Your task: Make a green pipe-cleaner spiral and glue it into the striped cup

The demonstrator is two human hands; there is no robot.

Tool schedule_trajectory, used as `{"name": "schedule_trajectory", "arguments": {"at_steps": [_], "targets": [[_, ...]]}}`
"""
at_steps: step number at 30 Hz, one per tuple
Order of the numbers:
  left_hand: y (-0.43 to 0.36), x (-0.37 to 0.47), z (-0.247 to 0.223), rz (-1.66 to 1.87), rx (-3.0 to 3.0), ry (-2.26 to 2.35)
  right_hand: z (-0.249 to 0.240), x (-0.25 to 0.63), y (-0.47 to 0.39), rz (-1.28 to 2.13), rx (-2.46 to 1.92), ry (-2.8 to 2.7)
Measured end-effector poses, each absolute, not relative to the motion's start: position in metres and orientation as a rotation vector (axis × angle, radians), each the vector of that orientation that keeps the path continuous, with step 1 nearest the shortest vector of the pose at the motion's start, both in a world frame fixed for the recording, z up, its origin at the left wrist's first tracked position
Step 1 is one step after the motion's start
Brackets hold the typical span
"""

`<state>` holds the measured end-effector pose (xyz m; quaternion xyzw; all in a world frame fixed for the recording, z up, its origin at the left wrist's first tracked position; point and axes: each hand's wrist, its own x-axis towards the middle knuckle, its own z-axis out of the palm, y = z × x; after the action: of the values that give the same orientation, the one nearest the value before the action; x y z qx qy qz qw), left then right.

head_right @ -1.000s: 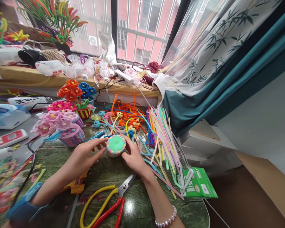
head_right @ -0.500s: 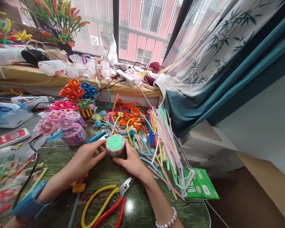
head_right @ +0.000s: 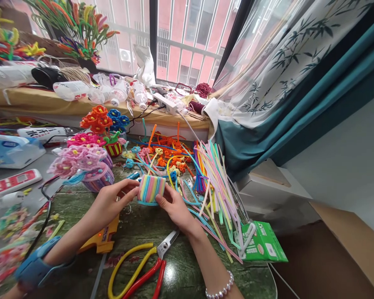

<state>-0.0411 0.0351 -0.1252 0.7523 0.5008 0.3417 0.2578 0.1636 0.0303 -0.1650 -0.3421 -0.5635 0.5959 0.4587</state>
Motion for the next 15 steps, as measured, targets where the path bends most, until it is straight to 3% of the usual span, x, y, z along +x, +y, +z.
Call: {"name": "schedule_trajectory", "arguments": {"at_steps": [15], "targets": [[0.0371, -0.0425, -0.1304, 0.869, 2.019, 1.381, -0.1656, 0.1674, 0.0326, 1.443, -0.843, -1.436]]}}
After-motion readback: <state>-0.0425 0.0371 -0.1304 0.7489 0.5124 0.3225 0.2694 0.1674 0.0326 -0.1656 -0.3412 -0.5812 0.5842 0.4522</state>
